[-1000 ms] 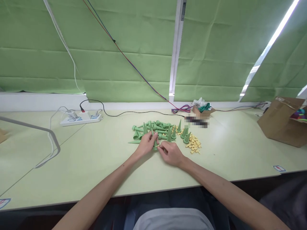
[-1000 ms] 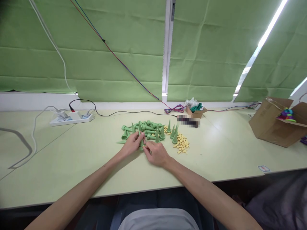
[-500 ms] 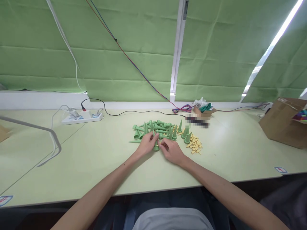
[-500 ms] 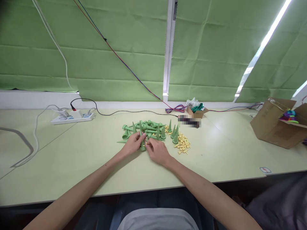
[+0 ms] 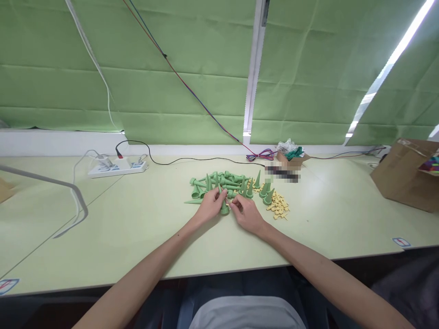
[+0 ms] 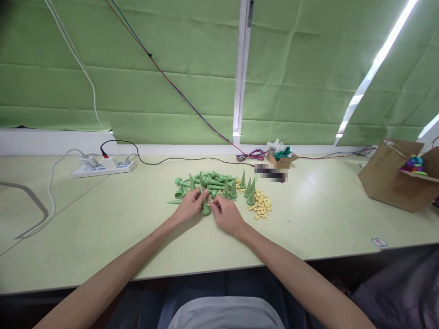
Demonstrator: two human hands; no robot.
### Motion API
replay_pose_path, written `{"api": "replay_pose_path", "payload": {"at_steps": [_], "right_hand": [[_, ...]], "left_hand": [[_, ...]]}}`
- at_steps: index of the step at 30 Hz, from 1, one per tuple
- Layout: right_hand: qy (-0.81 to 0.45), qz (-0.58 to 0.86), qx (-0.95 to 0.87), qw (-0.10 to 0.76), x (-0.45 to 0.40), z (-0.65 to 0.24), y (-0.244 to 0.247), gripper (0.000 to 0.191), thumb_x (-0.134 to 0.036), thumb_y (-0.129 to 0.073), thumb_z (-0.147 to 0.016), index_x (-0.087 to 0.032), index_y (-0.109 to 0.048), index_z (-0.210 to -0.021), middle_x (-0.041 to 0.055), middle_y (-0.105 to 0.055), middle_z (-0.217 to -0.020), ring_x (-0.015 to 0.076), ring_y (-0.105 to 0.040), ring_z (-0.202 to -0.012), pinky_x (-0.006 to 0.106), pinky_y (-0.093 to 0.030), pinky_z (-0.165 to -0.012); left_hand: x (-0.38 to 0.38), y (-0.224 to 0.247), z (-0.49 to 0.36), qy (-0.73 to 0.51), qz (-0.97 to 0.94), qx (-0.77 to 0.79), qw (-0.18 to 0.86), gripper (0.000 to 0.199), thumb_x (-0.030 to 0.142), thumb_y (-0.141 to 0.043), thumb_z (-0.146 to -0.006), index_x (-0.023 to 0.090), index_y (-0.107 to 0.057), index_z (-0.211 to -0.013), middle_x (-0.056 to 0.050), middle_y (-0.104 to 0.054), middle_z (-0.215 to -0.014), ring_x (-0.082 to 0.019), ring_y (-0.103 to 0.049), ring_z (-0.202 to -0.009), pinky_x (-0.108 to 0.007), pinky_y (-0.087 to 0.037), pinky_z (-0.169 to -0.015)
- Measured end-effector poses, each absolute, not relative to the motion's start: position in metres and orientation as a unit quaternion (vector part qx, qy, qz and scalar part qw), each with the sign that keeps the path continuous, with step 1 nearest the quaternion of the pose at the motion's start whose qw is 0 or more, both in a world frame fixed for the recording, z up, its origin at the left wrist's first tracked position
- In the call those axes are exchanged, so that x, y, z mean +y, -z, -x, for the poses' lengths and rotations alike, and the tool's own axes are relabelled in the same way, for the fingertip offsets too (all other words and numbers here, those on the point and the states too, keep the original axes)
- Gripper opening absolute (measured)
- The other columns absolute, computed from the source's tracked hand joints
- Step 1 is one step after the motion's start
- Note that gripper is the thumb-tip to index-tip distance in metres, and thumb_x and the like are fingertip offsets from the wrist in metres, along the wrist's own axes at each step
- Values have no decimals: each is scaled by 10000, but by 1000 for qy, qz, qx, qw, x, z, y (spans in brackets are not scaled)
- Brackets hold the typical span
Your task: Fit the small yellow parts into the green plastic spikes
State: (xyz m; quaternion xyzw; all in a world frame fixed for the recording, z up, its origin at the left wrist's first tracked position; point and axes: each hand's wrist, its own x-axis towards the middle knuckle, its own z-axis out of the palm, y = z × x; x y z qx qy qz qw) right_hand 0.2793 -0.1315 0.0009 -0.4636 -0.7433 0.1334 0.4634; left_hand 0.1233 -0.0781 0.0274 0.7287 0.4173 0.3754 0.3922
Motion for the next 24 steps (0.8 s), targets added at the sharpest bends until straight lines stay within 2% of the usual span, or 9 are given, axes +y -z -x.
{"api": "replay_pose_path", "payload": {"at_steps": [6,11,24], "right_hand": [[-135,460,-751,454,-132,-280,-1,168,-240,-470,-939,-211,-462,-774,-19,-527,-645,135,-461,-561,259,-356,-553],[-137,462,-753,448,-132,-280,0,154,-219,-469,-934,-211,-469,-779,-7,-553,-672,143,-488,-585,263,-372,-563],[-99,491,-745,440,-138,-276,1,158,-200,-445,-930,-214,-450,-773,12,-578,-700,166,-530,-621,284,-375,-591]], "left_hand": [[-79,-30,-124,-369,-738,420,379,451,586,-450,-876,164,-547,-751,-20,-637,-667,-107,-477,-456,-235,-368,-444],[-81,-31,-123,-365,-741,420,375,441,580,-453,-875,172,-542,-735,-20,-635,-672,-111,-479,-481,-234,-362,-454],[-86,-34,-125,-353,-755,402,378,419,551,-453,-876,184,-509,-683,28,-494,-523,-104,-424,-444,-238,-334,-443]]}}
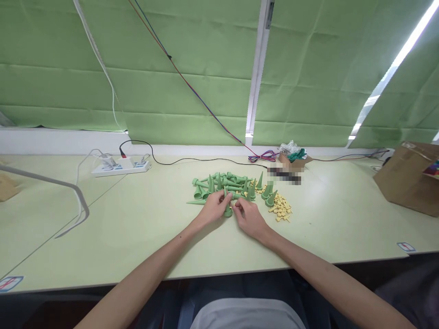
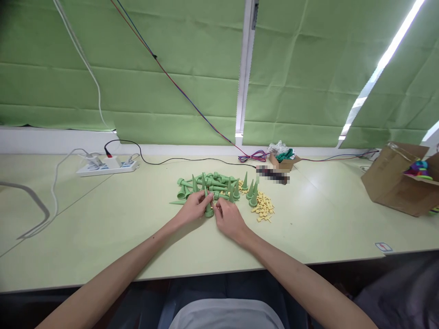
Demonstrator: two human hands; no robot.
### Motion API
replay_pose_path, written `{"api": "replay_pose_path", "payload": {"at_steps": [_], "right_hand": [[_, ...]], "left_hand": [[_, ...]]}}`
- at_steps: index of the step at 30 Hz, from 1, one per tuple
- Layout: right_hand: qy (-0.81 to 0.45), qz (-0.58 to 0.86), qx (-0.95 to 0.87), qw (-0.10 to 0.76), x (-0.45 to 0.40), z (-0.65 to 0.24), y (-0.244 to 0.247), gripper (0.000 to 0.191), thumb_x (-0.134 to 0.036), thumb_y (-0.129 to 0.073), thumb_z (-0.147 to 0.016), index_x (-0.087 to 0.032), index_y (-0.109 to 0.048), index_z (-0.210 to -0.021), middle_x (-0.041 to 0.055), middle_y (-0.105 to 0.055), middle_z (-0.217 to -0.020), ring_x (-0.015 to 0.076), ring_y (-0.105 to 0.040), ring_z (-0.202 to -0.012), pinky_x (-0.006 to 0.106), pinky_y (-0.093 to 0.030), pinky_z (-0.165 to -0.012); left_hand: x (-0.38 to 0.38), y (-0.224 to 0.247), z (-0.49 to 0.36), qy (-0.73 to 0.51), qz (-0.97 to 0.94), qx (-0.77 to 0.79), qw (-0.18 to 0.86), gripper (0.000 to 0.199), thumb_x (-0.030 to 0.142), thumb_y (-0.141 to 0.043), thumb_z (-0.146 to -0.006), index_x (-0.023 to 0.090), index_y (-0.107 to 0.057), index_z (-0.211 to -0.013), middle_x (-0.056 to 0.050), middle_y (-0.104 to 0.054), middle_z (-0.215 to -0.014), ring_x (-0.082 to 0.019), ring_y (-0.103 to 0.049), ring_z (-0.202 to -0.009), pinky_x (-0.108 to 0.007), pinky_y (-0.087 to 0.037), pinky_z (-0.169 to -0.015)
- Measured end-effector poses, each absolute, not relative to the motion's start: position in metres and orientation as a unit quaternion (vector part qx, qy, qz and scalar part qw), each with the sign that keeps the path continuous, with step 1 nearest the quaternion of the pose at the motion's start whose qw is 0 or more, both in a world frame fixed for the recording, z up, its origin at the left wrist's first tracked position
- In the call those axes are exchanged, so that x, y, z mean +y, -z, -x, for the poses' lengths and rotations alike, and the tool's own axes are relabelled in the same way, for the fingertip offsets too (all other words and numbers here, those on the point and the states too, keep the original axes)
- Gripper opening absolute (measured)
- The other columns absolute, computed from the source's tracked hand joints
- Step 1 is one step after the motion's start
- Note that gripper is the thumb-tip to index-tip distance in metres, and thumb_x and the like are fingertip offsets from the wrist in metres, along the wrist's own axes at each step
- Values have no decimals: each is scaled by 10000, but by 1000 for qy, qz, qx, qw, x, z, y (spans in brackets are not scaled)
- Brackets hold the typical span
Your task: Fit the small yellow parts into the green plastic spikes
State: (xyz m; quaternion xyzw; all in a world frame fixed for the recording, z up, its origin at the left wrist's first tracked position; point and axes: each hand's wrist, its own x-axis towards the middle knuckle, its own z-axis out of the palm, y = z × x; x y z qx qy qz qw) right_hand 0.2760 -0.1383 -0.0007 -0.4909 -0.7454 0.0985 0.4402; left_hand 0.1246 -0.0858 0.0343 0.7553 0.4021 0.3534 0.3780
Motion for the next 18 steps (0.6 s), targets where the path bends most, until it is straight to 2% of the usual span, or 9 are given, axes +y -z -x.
{"api": "replay_pose_path", "payload": {"at_steps": [13,18], "right_hand": [[-83,542,-718,430,-138,-277,2,164,-211,-480,-901,-216,-439,-743,2,-577,-646,163,-529,-566,277,-370,-567],[-84,556,-707,429,-139,-277,-1,191,-240,-468,-907,-215,-426,-723,-9,-556,-616,160,-524,-557,277,-366,-571]], "left_hand": [[-89,-35,-124,-335,-761,379,406,380,526,-485,-879,192,-460,-699,48,-471,-467,-115,-488,-419,-234,-375,-462],[-89,-34,-124,-327,-764,359,424,376,532,-483,-882,189,-467,-729,40,-533,-542,-126,-547,-433,-245,-416,-480]]}}
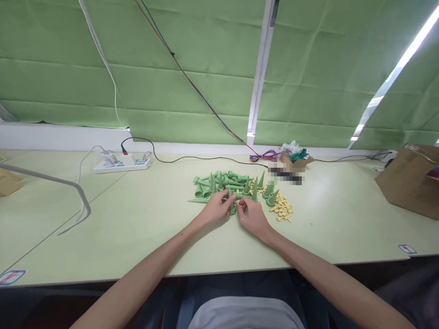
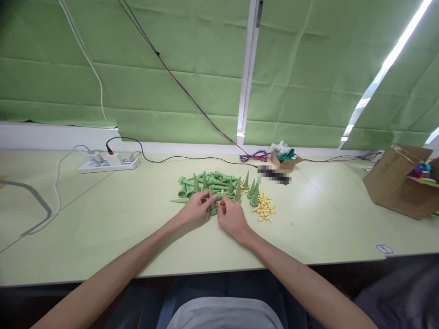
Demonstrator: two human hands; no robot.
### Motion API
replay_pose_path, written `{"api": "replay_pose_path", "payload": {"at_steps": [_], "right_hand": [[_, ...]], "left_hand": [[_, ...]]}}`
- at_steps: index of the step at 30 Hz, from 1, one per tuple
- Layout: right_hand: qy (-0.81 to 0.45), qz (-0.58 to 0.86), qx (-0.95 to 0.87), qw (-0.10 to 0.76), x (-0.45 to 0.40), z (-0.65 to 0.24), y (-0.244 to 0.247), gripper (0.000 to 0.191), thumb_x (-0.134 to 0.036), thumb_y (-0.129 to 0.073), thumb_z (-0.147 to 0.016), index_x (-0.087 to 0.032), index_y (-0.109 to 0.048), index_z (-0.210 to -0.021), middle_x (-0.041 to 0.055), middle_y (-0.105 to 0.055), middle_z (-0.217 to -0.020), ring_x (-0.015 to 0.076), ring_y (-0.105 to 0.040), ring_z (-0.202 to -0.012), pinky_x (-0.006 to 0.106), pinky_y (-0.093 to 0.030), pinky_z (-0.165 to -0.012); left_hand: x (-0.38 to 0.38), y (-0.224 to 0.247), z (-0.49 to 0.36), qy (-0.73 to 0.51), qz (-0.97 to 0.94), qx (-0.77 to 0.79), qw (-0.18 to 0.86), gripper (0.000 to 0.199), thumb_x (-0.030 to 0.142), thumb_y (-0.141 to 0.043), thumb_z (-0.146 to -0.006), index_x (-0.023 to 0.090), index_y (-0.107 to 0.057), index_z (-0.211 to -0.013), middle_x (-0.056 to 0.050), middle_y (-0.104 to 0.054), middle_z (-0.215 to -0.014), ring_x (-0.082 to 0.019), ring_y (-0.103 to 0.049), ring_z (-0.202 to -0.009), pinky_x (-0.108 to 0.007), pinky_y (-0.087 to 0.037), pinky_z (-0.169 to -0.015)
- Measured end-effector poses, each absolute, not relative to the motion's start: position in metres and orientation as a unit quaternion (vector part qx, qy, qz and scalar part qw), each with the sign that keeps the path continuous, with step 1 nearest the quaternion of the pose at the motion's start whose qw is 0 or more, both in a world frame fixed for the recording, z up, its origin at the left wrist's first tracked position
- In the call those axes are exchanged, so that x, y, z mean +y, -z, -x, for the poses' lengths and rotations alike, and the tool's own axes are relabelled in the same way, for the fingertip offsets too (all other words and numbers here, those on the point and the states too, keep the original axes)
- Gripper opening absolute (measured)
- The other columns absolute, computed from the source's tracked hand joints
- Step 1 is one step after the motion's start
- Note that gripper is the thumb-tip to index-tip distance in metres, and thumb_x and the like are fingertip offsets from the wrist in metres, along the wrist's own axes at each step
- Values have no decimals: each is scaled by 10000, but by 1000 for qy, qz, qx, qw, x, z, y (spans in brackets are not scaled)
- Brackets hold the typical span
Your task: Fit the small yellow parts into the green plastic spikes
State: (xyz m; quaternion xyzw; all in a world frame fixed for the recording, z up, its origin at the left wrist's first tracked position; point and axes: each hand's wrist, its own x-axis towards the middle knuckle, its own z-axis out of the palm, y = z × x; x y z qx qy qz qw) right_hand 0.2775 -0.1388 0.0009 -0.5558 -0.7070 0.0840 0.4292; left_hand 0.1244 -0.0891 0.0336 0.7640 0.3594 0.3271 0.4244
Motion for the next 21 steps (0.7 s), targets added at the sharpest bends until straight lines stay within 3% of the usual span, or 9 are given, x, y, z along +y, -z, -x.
{"api": "replay_pose_path", "payload": {"at_steps": [11,21], "right_hand": [[-110,537,-706,449,-136,-279,1,188,-255,-472,-902,-211,-446,-721,5,-588,-643,156,-531,-568,270,-369,-565],[-154,526,-688,476,-135,-279,0,227,-310,-504,-883,-206,-468,-685,3,-565,-603,147,-506,-545,253,-360,-518]], "left_hand": [[-87,-31,-123,-323,-779,365,394,328,464,-439,-916,176,-524,-785,38,-512,-525,-131,-504,-488,-251,-401,-529],[-88,-34,-121,-308,-826,349,318,292,372,-405,-932,158,-570,-820,16,-519,-644,-129,-445,-588,-253,-347,-579]]}}
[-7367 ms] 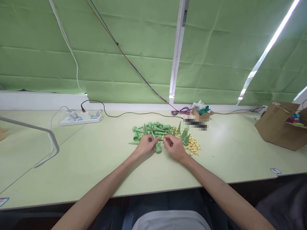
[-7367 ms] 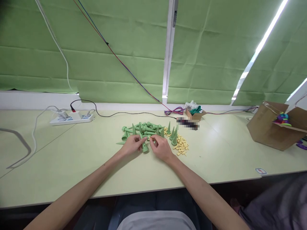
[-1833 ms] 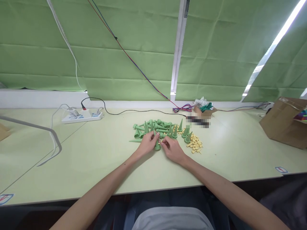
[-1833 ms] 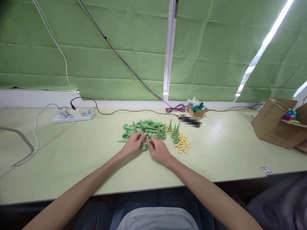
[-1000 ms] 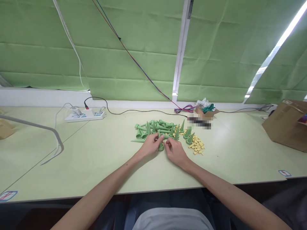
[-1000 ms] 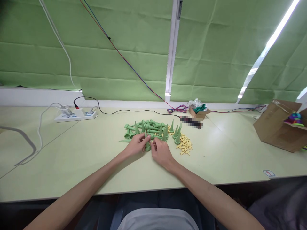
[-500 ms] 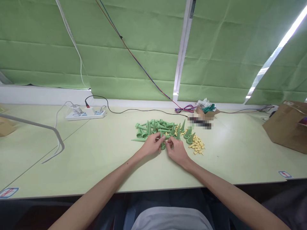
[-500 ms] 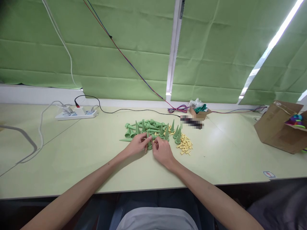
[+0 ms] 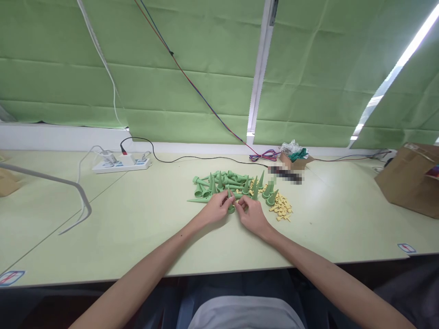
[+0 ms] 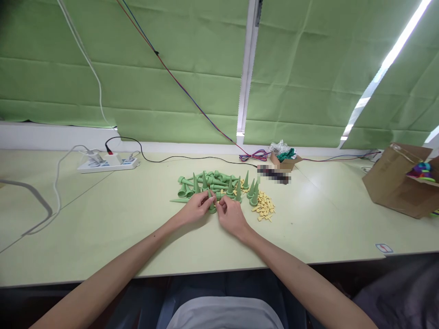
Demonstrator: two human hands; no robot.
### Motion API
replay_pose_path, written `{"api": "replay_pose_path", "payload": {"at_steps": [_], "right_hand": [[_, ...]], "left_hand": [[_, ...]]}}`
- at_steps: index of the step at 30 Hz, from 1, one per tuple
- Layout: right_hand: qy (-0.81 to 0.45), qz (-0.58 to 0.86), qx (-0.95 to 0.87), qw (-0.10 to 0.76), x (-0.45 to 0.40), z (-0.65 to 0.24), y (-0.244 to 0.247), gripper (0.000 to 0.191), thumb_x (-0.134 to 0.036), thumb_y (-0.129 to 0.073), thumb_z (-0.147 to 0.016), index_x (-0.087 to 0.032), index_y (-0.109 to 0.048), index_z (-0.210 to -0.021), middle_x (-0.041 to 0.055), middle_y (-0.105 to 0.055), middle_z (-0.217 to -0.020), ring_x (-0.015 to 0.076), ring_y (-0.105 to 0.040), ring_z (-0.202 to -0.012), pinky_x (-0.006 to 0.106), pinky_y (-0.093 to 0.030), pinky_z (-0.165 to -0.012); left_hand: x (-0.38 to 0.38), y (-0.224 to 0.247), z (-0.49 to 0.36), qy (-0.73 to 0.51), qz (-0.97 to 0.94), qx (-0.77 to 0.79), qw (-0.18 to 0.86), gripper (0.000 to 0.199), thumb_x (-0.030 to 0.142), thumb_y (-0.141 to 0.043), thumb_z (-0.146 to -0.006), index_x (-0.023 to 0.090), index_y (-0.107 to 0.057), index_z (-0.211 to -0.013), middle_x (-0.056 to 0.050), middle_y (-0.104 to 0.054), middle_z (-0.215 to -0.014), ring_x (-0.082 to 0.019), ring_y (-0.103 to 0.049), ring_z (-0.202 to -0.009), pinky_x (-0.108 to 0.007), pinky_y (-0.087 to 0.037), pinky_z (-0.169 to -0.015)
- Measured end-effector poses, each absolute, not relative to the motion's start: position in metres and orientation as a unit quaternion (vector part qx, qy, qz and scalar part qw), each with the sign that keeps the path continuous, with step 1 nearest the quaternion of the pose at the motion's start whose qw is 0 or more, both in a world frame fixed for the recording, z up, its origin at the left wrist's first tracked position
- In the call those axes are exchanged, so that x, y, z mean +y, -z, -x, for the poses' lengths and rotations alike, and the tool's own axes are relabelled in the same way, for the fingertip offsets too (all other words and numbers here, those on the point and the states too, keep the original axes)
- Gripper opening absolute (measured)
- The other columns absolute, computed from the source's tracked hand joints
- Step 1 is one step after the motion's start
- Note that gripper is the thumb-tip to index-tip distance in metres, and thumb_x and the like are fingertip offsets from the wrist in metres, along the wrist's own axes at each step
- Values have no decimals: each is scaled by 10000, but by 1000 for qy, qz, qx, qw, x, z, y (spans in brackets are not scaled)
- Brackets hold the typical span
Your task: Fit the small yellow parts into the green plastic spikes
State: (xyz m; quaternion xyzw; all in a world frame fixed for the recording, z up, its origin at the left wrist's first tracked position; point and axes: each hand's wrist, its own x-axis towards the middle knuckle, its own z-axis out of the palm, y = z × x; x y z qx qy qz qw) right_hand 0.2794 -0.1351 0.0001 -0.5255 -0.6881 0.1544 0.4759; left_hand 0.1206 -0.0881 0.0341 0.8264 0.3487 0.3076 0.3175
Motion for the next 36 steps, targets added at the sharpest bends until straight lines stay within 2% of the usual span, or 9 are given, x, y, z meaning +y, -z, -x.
{"api": "replay_pose_path", "payload": {"at_steps": [19,23,25,27,29,31,33,36], "right_hand": [[-271,539,-610,514,-129,-281,-1,246,-372,-558,-819,-202,-496,-653,-13,-518,-513,143,-482,-450,254,-346,-448],[-268,529,-604,532,-129,-282,-2,267,-391,-580,-821,-199,-499,-654,-16,-516,-511,140,-485,-454,252,-365,-451],[-252,520,-604,549,-130,-282,-5,267,-395,-583,-831,-193,-515,-671,-14,-527,-535,139,-497,-475,252,-385,-471],[-239,511,-603,564,-131,-282,-7,266,-395,-576,-847,-188,-527,-687,-9,-541,-562,138,-508,-494,256,-407,-497],[-231,504,-602,575,-132,-282,-10,265,-393,-566,-860,-186,-534,-698,-3,-554,-581,139,-516,-508,262,-423,-521],[-219,500,-601,583,-133,-281,-12,257,-388,-557,-869,-184,-542,-714,3,-569,-606,142,-527,-534,266,-436,-550],[-200,498,-604,589,-135,-282,-13,244,-381,-545,-879,-183,-551,-737,9,-583,-639,146,-540,-574,270,-446,-589],[-174,490,-620,588,-137,-282,-14,226,-368,-517,-900,-184,-557,-775,16,-591,-687,149,-546,-625,269,-449,-630]], "left_hand": [[-97,-32,-121,-318,-858,325,241,313,385,-401,-958,164,-613,-891,0,-537,-661,-132,-449,-588,-249,-347,-571],[-97,-36,-121,-332,-846,311,279,374,467,-424,-940,160,-637,-958,-28,-604,-728,-139,-507,-616,-252,-392,-595],[-98,-42,-120,-340,-839,297,303,447,490,-345,-962,162,-631,-1066,-41,-622,-731,-154,-547,-639,-267,-423,-636],[-98,-47,-119,-365,-818,292,335,528,492,-235,-985,152,-629,-1075,-55,-621,-693,-181,-598,-713,-295,-453,-737],[-99,-52,-118,-400,-785,302,365,545,507,-210,-985,145,-597,-1113,-60,-627,-694,-187,-611,-695,-314,-468,-751],[-99,-54,-118,-434,-756,327,365,502,526,-259,-975,157,-587,-1064,-52,-625,-703,-172,-601,-638,-307,-476,-702],[-98,-54,-119,-449,-738,361,353,452,547,-336,-952,172,-587,-926,-26,-595,-654,-146,-564,-558,-283,-461,-614],[-94,-52,-120,-409,-717,400,399,507,602,-381,-915,169,-551,-711,-11,-549,-570,-119,-495,-452,-259,-394,-464]]}}
